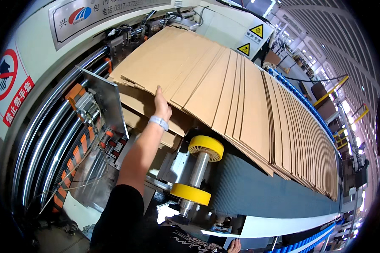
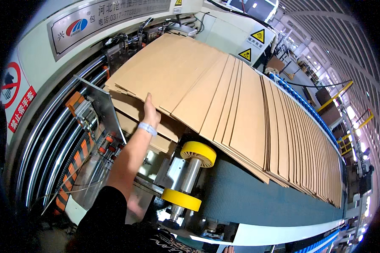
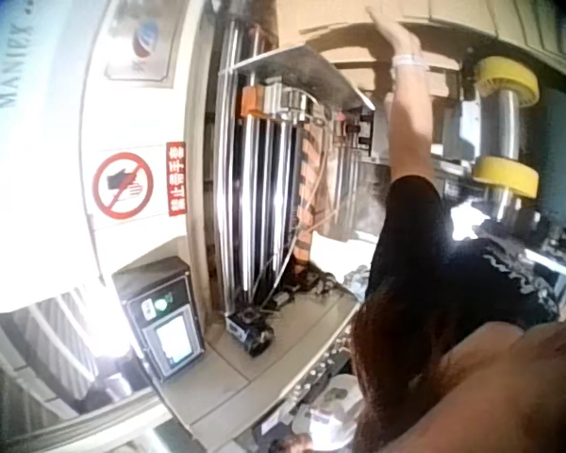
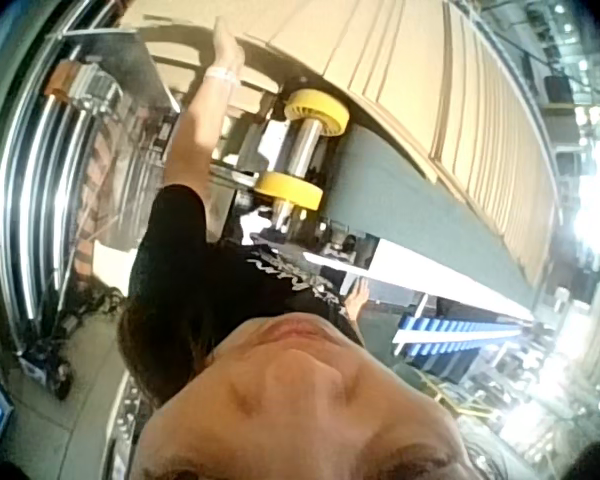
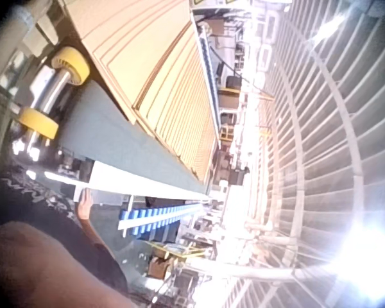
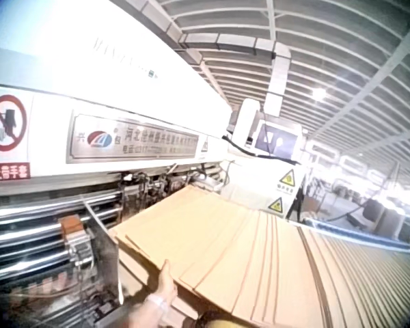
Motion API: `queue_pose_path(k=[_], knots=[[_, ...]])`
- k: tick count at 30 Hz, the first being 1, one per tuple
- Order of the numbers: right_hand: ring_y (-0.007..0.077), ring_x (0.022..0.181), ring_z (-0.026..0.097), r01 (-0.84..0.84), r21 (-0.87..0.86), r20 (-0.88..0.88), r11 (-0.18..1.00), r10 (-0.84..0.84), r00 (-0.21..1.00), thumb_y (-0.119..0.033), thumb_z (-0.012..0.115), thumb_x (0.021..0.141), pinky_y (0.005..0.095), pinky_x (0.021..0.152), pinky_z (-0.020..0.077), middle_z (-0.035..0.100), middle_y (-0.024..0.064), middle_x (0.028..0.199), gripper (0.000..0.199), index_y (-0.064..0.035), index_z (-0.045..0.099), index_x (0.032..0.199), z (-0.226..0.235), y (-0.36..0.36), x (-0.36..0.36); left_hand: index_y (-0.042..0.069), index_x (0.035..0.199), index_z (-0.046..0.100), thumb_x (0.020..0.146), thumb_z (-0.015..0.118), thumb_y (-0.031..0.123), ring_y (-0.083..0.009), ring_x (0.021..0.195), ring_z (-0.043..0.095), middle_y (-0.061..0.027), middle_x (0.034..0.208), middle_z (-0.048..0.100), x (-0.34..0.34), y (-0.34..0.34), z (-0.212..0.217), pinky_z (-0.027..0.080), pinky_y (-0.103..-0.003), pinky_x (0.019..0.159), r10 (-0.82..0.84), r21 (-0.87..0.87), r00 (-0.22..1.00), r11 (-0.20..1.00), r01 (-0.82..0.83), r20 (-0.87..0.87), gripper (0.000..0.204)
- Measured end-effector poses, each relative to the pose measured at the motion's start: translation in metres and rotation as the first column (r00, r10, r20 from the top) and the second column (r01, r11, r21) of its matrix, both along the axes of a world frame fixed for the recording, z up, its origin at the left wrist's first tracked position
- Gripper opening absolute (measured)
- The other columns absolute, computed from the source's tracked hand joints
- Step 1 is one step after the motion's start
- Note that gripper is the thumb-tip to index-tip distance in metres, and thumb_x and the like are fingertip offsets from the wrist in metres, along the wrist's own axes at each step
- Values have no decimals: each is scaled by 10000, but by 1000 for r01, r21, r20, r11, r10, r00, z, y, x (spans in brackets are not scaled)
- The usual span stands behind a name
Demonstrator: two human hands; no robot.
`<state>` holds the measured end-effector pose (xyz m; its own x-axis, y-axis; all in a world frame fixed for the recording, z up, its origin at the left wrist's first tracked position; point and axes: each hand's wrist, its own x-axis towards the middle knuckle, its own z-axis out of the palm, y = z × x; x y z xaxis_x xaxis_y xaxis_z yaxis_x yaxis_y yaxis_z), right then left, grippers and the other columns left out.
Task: The person operates a machine that processes corrugated board, using their hands to guide stacks of cardboard into the feeding mechanism and pressing buttons on the control panel.
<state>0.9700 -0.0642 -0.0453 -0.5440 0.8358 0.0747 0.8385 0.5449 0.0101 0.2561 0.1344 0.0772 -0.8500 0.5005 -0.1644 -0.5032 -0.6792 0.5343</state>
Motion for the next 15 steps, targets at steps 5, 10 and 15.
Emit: queue_pose_path(k=[5, 10, 15], knots=[[370, 1177, 386, 15, -35, -8, 999, -16, 1000, -29, 401, 829, 463, 957, 322, 409, 204, 1279, 395, -15, 457, 1220, 7, 9, -10, -11, 1331, 263, 902, 352, 461, -262, 1262, 290, -154, 1378, 296, -32, 17, 2, 202, -388, 1050, -79, 47, 996, 996, 77, 44, 643], [346, 1243, 316, 50, -76, -45, 996, -54, 998, -21, 384, 828, 482, 1003, 261, 366, 165, 1330, 444, -30, 398, 1271, 7, 7, -11, 143, 1409, -2, 688, 356, 775, -320, 1339, -53, -107, 1469, -20, -36, -1, -20, -41, -588, 1005, -50, -182, 992, 981, 70, 116, 1023], [366, 1246, 303, -29, 52, 61, 998, 25, 998, -42, 397, 847, 497, 1021, 222, 337, 203, 1316, 428, 6, 324, 1266, -13, 8, 6, 204, 1412, 14, 668, 376, 780, -313, 1338, -57, -102, 1467, -57, 36, -17, -23, 8, -580, 1008, -133, -285, 984, 945, 161, 114, 1009]])
